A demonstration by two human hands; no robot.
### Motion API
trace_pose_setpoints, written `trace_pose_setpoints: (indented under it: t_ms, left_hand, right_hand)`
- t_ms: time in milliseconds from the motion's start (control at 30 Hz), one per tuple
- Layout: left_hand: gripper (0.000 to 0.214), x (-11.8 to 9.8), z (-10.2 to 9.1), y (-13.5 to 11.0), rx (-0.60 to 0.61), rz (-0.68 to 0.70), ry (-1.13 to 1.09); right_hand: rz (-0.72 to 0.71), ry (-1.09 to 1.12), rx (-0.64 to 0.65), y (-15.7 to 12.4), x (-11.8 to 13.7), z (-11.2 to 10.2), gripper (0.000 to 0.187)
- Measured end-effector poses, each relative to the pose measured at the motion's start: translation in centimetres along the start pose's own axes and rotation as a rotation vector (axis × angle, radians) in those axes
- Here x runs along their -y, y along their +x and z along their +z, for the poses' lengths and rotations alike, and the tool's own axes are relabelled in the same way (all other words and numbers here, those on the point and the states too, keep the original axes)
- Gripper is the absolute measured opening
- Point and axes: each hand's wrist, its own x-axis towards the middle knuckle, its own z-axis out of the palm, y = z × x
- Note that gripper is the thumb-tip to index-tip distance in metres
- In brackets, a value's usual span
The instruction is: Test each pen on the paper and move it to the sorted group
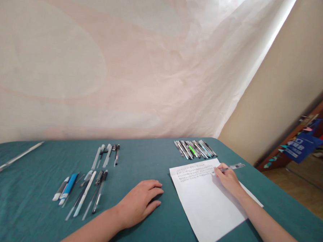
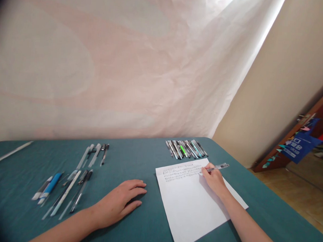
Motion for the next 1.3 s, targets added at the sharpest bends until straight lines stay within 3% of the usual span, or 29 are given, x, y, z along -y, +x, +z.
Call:
trace_pose_setpoints:
  t_ms: [233,367,567,767,1000,1300]
  left_hand:
    - [0.030,0.0,-0.1,0.0,0.001,0.001,0.002]
    - [0.030,-0.2,-0.3,-0.1,0.002,0.005,0.011]
    - [0.033,-0.9,-0.7,-0.1,0.013,0.090,0.026]
    - [0.047,-1.4,-0.7,-0.2,0.024,0.181,0.055]
    - [0.045,-1.3,-0.8,-0.7,-0.029,0.089,0.026]
    - [0.023,-1.0,-0.7,-0.8,-0.128,0.011,0.001]
  right_hand:
    - [-0.013,0.030,-0.010,-0.2,0.8,-0.3,0.031]
    - [-0.153,0.028,0.005,-1.0,2.6,-0.6,0.031]
    - [-0.594,-0.295,0.125,-2.7,9.4,0.0,0.025]
    - [-0.918,-0.451,0.186,-3.2,17.5,4.3,0.019]
    - [-1.000,-0.447,0.076,-2.1,22.9,7.9,0.017]
    - [-1.012,-0.420,0.045,-1.8,23.6,9.0,0.022]
